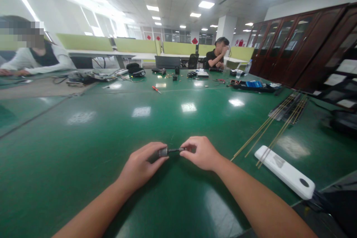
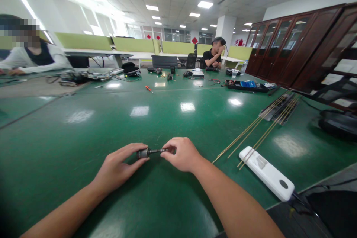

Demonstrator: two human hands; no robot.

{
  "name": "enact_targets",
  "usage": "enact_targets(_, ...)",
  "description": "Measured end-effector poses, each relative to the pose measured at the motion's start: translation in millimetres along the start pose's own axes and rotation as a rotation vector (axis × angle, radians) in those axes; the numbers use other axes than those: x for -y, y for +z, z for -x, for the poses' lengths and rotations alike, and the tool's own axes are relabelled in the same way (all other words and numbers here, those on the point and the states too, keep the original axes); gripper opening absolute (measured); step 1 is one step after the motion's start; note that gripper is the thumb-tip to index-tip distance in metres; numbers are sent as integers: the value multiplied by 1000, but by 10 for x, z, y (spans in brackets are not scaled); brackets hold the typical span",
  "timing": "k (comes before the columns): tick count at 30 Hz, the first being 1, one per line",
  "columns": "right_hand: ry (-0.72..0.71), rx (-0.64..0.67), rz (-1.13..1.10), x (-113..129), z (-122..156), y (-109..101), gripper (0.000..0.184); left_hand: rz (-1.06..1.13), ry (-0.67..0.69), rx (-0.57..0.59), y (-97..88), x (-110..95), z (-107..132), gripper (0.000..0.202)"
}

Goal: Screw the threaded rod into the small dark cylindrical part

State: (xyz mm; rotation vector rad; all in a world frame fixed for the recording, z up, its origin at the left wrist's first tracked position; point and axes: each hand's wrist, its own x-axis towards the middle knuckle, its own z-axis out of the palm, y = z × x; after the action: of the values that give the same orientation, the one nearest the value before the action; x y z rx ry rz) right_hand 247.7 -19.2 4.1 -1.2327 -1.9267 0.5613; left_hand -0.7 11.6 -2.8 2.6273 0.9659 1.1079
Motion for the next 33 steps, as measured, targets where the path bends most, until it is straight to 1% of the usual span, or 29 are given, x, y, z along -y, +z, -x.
enact_targets(33, 13, -9, -3, -6, 8, -27, 9, -20, -13, -2, 0, 44, 7, 27)
